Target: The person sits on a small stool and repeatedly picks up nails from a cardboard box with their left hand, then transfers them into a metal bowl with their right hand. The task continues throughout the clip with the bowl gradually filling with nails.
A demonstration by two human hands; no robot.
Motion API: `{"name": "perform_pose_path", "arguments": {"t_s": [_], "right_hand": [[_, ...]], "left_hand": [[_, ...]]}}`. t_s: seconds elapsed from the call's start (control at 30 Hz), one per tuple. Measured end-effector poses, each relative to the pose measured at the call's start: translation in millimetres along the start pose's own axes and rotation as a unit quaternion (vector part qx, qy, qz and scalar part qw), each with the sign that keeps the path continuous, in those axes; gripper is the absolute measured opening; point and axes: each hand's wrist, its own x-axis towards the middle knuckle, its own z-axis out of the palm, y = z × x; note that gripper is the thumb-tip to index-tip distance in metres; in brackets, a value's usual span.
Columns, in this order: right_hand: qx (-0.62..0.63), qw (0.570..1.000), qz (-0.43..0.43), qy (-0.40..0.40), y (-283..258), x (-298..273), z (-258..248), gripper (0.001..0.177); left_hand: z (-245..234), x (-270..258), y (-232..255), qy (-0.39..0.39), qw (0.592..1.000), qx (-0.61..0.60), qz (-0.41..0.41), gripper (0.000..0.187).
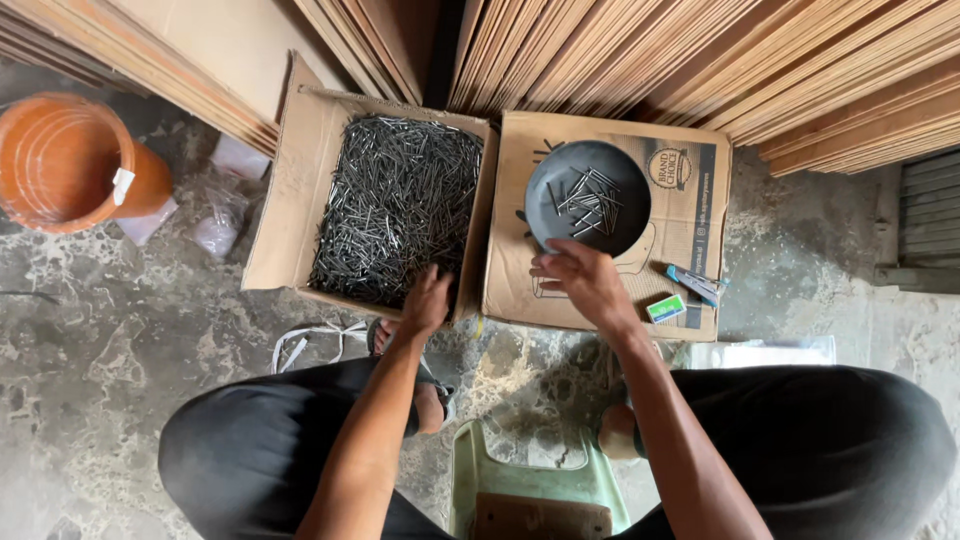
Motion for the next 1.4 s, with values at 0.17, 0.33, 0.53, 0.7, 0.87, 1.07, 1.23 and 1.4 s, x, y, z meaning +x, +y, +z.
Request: {"name": "perform_pose_path", "arguments": {"t_s": [0.17,0.33,0.53,0.7,0.87,1.07,1.23,1.4], "right_hand": [[-0.002,1.000,0.012,-0.008,1,-1,0,0.039],[-0.031,0.999,0.014,-0.019,0,0,-4,0.038],[-0.051,0.997,0.011,-0.049,1,-3,-7,0.039],[-0.062,0.997,0.011,-0.052,-2,-6,-8,0.040],[-0.046,0.998,0.020,-0.048,1,-6,-12,0.040],[-0.040,0.998,0.031,-0.041,2,-6,-12,0.041],[-0.041,0.997,0.022,-0.059,3,-3,-9,0.041],[-0.070,0.996,0.008,-0.049,-1,-9,1,0.042]], "left_hand": [[54,7,-31,0.103,0.992,0.073,0.019,0.043],[37,9,-21,0.010,0.990,0.132,0.037,0.032],[40,-2,-9,-0.088,0.995,0.040,-0.017,0.037],[56,14,-19,-0.025,0.999,-0.036,-0.019,0.036],[67,1,-20,-0.022,0.995,-0.088,-0.049,0.048],[2,7,9,-0.011,0.988,-0.105,-0.111,0.009],[-13,34,-17,0.035,0.960,-0.206,-0.188,0.011],[-67,43,-12,0.029,0.958,-0.236,-0.161,0.009]]}}
